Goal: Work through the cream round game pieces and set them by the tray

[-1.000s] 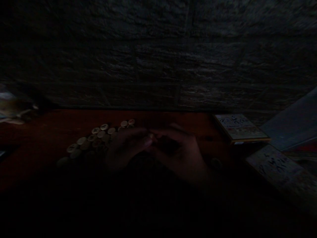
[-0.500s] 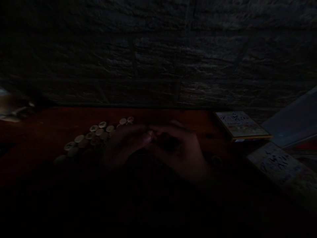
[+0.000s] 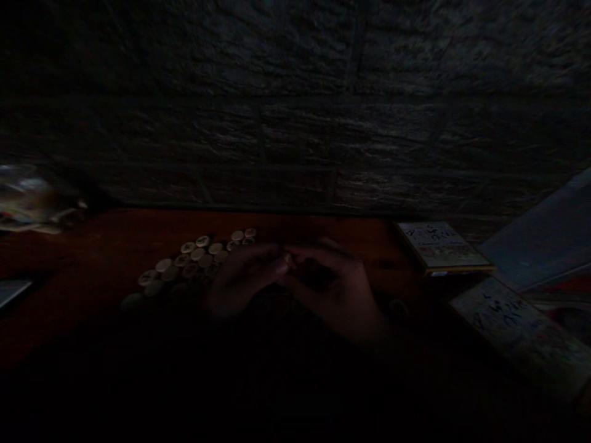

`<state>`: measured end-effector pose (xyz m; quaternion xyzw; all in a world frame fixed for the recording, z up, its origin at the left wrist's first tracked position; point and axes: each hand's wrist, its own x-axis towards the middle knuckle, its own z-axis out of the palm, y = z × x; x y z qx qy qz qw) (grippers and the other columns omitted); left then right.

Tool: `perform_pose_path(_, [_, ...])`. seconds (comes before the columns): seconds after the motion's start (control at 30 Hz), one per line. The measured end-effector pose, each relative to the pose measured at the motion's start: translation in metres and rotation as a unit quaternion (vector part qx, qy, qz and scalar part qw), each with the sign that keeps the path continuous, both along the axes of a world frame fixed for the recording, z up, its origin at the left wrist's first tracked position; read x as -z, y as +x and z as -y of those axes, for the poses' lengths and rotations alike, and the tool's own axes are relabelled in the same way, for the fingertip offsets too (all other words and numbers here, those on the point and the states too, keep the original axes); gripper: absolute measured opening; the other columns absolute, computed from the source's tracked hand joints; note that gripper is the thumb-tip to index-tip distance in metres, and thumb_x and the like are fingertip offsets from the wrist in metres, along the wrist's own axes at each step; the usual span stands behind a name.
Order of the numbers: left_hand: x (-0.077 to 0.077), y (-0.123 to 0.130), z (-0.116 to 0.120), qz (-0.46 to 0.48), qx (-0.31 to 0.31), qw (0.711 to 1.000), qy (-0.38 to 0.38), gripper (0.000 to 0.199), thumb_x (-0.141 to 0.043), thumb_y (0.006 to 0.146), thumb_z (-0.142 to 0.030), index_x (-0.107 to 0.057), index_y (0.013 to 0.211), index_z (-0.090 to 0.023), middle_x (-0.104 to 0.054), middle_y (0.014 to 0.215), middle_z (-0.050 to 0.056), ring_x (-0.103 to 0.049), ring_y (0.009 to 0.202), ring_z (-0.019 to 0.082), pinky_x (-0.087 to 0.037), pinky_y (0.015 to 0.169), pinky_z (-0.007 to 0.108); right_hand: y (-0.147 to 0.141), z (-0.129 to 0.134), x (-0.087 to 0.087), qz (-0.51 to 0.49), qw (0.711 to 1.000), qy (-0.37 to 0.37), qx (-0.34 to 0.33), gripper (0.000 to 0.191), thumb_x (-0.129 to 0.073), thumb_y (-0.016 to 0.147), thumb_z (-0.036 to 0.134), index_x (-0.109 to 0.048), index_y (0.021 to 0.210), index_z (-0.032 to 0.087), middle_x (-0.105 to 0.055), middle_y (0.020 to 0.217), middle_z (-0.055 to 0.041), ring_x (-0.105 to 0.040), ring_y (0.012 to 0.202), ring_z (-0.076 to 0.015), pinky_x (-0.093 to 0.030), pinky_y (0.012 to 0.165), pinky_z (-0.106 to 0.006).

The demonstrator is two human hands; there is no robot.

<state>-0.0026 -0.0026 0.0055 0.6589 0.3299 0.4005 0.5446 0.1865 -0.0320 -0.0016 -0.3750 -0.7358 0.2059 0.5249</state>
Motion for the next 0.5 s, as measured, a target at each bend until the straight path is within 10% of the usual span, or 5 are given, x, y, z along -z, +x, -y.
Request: perform_pose_path(0.5, [0.0027, -0.0003, -0.0008, 0.026, -0.003, 1.0, -0.001, 0.028, -0.072, 0.088, -0.042, -0.073, 0.086, -0.015, -0.072, 0.082, 0.004, -0.067, 0.078, 0.016, -0.052, 0.071, 0.027, -0.0012, 0.0001, -0.0004, -0.011, 1.0, -0.001, 0.001, 0.037, -0.085, 0.084, 0.021, -0.077, 0.12, 0.028, -0.072, 0.095, -0.0008, -0.071, 0.086, -0.0148, -0.06, 0.075, -0.029])
